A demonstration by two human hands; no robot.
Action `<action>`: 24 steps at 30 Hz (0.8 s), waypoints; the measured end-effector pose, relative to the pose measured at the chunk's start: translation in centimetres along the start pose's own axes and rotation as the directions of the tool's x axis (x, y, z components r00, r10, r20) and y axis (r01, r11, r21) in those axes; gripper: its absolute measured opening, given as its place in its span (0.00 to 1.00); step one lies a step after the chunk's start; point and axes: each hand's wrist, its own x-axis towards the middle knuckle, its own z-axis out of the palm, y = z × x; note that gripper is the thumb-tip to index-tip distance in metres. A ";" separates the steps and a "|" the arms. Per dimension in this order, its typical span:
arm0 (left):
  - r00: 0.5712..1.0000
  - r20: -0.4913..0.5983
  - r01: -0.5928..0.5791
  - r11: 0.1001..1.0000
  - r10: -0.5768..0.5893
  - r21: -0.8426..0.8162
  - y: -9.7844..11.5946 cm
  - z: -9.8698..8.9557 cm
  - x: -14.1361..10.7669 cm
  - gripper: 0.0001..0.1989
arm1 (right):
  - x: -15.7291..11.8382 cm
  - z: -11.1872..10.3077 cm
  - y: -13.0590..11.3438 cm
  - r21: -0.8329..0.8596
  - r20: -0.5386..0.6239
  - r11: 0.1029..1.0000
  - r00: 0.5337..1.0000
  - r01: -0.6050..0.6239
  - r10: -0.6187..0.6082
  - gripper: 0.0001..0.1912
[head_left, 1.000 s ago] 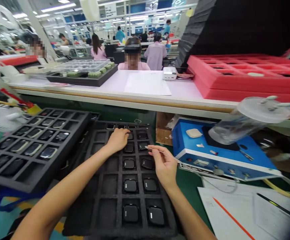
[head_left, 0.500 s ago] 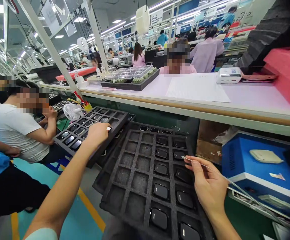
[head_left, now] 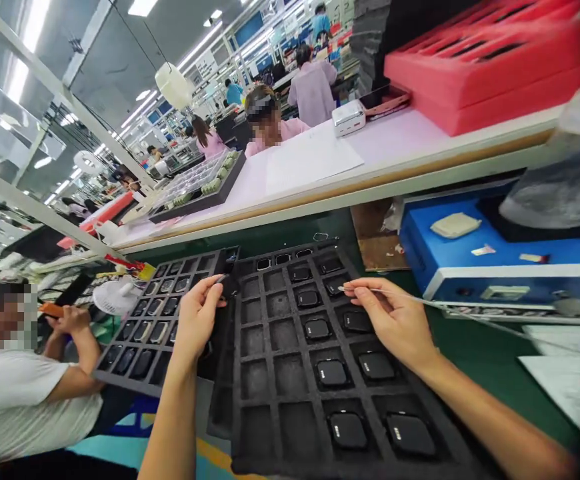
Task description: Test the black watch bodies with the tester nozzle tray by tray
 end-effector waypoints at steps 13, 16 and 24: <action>0.901 0.424 0.282 0.617 0.093 -0.735 4.2 16.6 -3.1 0.16 | -0.6 -0.6 0.0 -0.035 0.073 0.948 0.947 0.317 -0.314 0.09; 0.909 0.405 0.254 0.643 0.097 -0.723 3.9 16.9 -3.4 0.16 | -0.5 -0.8 0.1 -0.039 0.090 0.954 0.951 0.299 -0.294 0.09; 0.921 0.383 0.246 0.653 0.074 -0.716 3.7 17.3 -3.4 0.17 | -0.5 -0.9 0.2 -0.038 0.107 0.962 0.958 0.271 -0.266 0.09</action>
